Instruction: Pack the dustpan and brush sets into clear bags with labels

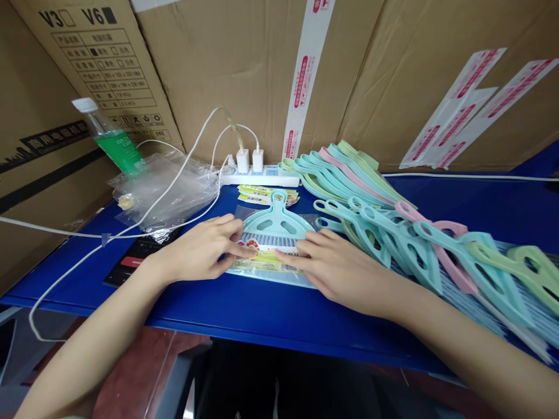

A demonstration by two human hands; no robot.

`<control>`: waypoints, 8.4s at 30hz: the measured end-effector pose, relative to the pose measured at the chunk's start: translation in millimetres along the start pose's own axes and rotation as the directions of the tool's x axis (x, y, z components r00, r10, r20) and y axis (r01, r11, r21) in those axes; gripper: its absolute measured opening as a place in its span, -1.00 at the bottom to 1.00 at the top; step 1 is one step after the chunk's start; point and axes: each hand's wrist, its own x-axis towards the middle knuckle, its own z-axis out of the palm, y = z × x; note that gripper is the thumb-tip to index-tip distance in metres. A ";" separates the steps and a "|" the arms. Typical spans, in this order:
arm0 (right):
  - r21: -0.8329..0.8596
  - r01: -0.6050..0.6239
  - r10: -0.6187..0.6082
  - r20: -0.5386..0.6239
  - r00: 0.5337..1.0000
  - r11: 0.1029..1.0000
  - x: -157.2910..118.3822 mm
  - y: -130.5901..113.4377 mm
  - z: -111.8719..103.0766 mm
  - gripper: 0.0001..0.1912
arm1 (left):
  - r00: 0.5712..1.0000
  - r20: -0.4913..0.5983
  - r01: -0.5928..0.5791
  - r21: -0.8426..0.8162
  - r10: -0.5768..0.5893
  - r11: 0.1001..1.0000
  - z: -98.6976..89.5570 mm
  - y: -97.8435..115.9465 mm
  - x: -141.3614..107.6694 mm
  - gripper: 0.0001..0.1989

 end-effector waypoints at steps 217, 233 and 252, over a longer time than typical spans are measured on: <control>-0.049 -0.005 -0.001 -0.132 0.991 0.999 4.2 -6.2 1.4 -0.77 | 0.979 -0.185 -0.092 -0.037 0.084 0.995 18.9 18.8 12.3 -0.73; -0.083 0.040 -0.051 -0.137 0.989 0.996 6.1 -6.8 5.7 -0.75 | 0.975 -0.168 -0.141 0.041 0.146 0.989 22.5 20.6 14.9 -0.79; 0.050 0.021 -0.016 -0.091 0.996 0.999 4.5 -2.1 4.9 -0.72 | 0.976 -0.161 -0.152 -0.036 0.145 0.988 23.5 18.2 15.2 -0.74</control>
